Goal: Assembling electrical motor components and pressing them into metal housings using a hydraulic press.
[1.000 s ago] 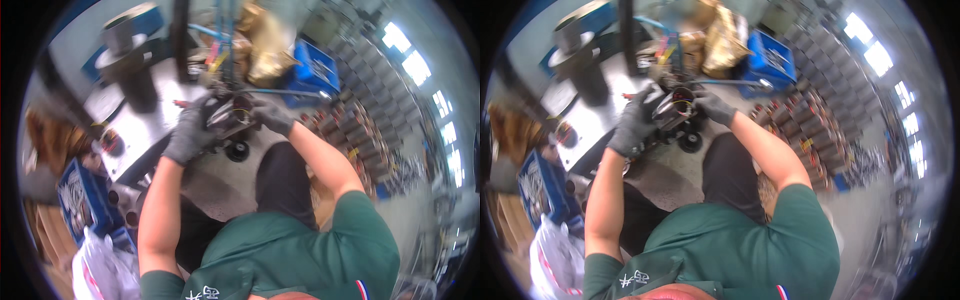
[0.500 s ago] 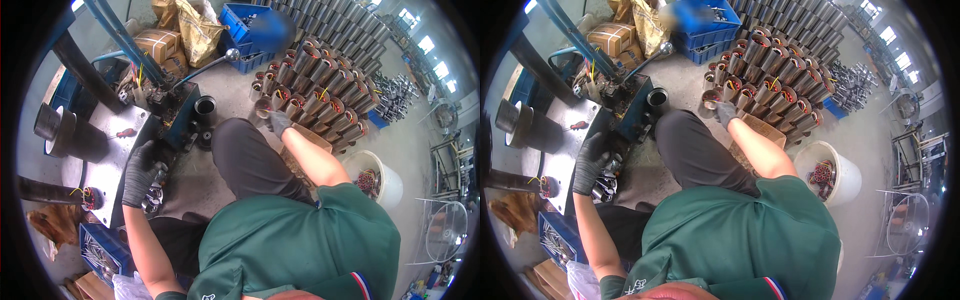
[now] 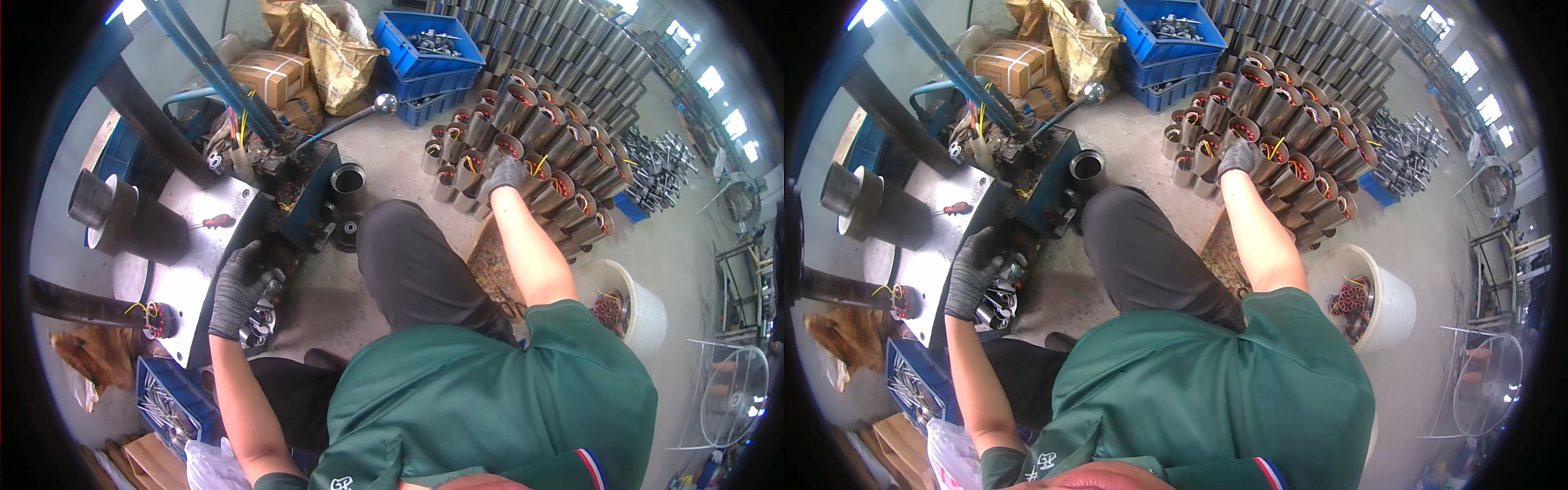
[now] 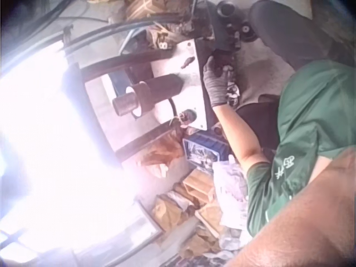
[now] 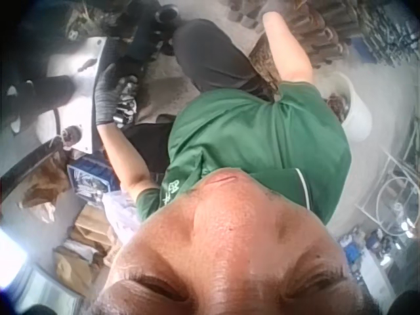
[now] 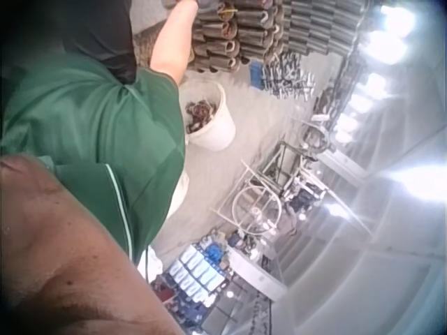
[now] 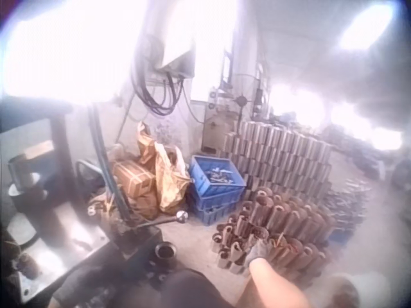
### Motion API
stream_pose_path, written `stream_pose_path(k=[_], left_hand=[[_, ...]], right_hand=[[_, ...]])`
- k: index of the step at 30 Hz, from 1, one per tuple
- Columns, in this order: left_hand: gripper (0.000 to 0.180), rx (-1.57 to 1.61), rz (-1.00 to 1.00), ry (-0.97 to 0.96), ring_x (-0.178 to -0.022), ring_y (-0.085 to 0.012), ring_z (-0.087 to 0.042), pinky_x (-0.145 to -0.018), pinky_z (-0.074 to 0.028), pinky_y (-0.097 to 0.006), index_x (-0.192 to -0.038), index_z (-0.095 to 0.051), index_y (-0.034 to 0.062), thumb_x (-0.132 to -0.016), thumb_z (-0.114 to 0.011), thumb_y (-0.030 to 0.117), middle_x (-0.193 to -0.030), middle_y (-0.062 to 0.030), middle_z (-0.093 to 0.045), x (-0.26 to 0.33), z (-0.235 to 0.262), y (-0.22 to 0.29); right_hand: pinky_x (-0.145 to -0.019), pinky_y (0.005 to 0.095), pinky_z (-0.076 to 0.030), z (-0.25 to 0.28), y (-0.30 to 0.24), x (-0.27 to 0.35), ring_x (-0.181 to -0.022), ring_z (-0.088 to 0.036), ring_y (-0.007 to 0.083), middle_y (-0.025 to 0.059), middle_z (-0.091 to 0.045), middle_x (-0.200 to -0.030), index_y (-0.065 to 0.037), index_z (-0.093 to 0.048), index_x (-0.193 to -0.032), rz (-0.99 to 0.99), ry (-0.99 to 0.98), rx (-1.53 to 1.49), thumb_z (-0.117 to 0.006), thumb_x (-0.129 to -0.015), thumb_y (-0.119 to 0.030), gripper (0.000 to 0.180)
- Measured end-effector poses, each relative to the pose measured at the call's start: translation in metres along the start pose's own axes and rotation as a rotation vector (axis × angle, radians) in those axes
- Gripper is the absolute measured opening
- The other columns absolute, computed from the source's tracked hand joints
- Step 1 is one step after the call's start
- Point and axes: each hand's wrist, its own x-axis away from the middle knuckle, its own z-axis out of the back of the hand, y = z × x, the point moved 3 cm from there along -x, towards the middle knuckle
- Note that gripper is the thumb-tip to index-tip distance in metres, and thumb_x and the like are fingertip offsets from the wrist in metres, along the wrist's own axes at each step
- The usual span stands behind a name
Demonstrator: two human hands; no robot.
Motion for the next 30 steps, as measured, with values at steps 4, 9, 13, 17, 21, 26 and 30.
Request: stream_pose_path(k=[4, 9, 13, 17, 21, 26, 30], left_hand=[[0.060, -0.100, -0.126, 0.099, -0.120, -0.0248, -0.064, -0.103, -0.051, -0.035, -0.140, -0.057, 0.0037, -0.084, -0.079, 0.002, -0.129, -0.0143, -0.066, -0.007, 0.016, -0.011], [0.041, -0.096, 0.109, 0.659, -0.097, -0.0202, -0.067, -0.087, -0.053, -0.035, -0.129, -0.065, 0.0048, -0.091, -0.074, 0.016, -0.111, -0.0114, -0.072, 0.040, 0.098, -0.046], [0.042, -0.631, 0.321, 1.051, -0.093, -0.0311, -0.067, -0.092, -0.052, -0.044, -0.119, -0.068, 0.0055, -0.085, -0.076, 0.028, -0.106, -0.0142, -0.072, 0.071, 0.164, -0.144], [0.044, -0.711, 0.598, 1.034, -0.100, -0.0406, -0.067, -0.092, -0.052, -0.052, -0.119, -0.065, 0.0092, -0.084, -0.069, 0.036, -0.110, -0.0205, -0.071, 0.072, 0.162, -0.146], [0.042, -0.575, 0.681, 0.938, -0.105, -0.0372, -0.070, -0.093, -0.054, -0.048, -0.122, -0.064, 0.0084, -0.089, -0.069, 0.035, -0.106, -0.0201, -0.074, 0.091, 0.162, -0.136], [0.049, -0.630, 0.611, 0.811, -0.104, -0.0325, -0.071, -0.090, -0.056, -0.042, -0.131, -0.063, 0.0080, -0.089, -0.075, 0.030, -0.108, -0.0183, -0.074, 0.090, 0.157, -0.133], [0.051, -0.581, 0.483, 0.769, -0.097, -0.0350, -0.073, -0.086, -0.057, -0.044, -0.140, -0.058, 0.0140, -0.090, -0.069, 0.022, -0.104, -0.0197, -0.074, 0.058, 0.114, -0.082]], right_hand=[[-0.053, 0.0297, -0.053, -0.004, 0.019, -0.014, -0.065, -0.066, 0.0165, 0.0033, -0.068, -0.078, -0.013, -0.064, -0.094, -0.312, -0.305, -0.230, -0.059, -0.094, -0.014, 0.004], [-0.061, 0.0306, -0.059, -0.021, -0.012, 0.119, -0.071, -0.069, 0.0163, 0.0050, -0.070, -0.089, -0.009, -0.066, -0.109, -0.285, -0.878, -0.143, -0.061, -0.097, -0.013, 0.013], [-0.073, 0.0269, -0.056, -0.036, -0.103, 0.216, -0.087, -0.068, 0.0136, 0.0057, -0.071, -0.100, -0.006, -0.065, -0.126, 0.109, -1.297, 0.004, -0.063, -0.099, -0.011, 0.028], [-0.084, 0.0289, -0.056, -0.051, -0.158, 0.299, -0.098, -0.069, 0.0150, 0.0082, -0.072, -0.107, -0.002, -0.064, -0.128, 0.471, -1.656, 0.061, -0.067, -0.099, -0.009, 0.030], [-0.089, 0.0287, -0.055, -0.061, -0.178, 0.401, -0.101, -0.067, 0.0135, 0.0073, -0.070, -0.107, 0.001, -0.062, -0.130, 0.708, -2.067, 0.156, -0.069, -0.096, -0.006, 0.035], [-0.090, 0.0274, -0.054, -0.066, -0.131, 0.463, -0.101, -0.064, 0.0122, 0.0063, -0.068, -0.109, 0.001, -0.061, -0.131, 0.450, -2.259, 0.156, -0.069, -0.095, -0.004, 0.037], [-0.094, 0.0290, -0.054, -0.071, -0.030, 0.454, -0.105, -0.065, 0.0149, 0.0087, -0.066, -0.114, 0.003, -0.059, -0.134, 0.261, -2.191, 0.157, -0.072, -0.093, -0.005, 0.043]])
